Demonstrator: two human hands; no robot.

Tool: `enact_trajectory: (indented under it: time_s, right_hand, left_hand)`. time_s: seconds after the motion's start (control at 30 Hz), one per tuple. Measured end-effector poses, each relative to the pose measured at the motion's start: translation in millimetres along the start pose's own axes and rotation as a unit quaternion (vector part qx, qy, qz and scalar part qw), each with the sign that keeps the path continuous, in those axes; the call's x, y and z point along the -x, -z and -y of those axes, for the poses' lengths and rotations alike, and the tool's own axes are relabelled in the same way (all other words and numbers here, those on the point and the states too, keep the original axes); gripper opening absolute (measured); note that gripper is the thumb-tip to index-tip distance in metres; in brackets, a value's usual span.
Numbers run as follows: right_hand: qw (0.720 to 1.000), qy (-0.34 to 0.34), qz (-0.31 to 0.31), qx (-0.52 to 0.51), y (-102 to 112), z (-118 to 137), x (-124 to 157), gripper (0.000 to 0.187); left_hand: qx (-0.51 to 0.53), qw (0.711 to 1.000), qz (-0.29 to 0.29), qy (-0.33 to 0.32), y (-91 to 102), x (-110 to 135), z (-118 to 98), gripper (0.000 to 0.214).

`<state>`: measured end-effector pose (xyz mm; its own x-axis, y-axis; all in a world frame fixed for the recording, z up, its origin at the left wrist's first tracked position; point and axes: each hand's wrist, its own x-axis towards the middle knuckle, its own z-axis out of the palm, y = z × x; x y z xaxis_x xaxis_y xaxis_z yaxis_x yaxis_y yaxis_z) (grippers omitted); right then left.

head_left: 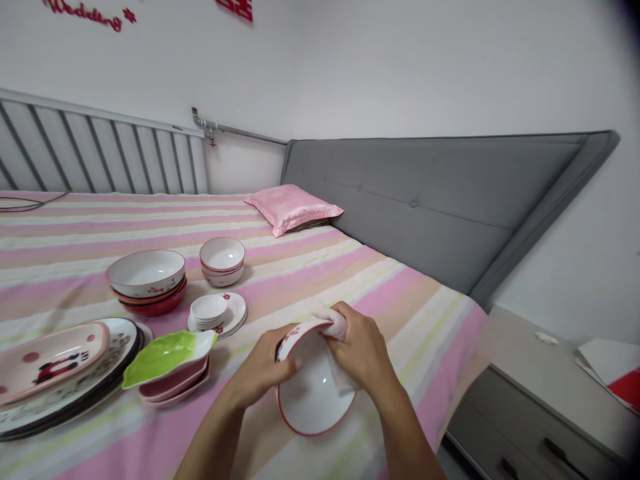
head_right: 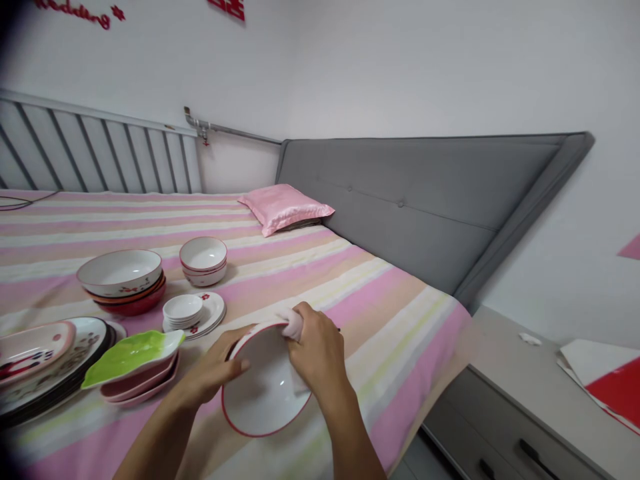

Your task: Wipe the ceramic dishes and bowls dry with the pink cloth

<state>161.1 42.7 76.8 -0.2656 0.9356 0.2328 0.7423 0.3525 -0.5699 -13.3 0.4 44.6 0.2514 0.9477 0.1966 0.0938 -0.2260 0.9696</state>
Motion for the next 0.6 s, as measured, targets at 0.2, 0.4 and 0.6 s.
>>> enact_trajectory:
  time_s: [0.2, 0.4, 0.6]
  right_hand:
    - [0.994, -0.069, -0.013, -0.084, -1.9, -0.5, -1.9, 0.023]
    - [0.986, -0.105, -0.036, -0.125, -12.3, 2.8, -0.6, 0.040]
    - [0.980, -0.106, -0.002, -0.171, -19.6, 3.1, 0.5, 0.051]
  left_hand:
    - [0.212, 0.969, -0.127, 0.022, -3.9, -1.4, 15.0, 0.056]
    - [0.284, 0.929, -0.238, 0.012, -14.2, -7.7, 8.3, 0.053]
    - [0.313, 0.888, -0.335, 0.023, -22.5, -12.4, 2.8, 0.050]
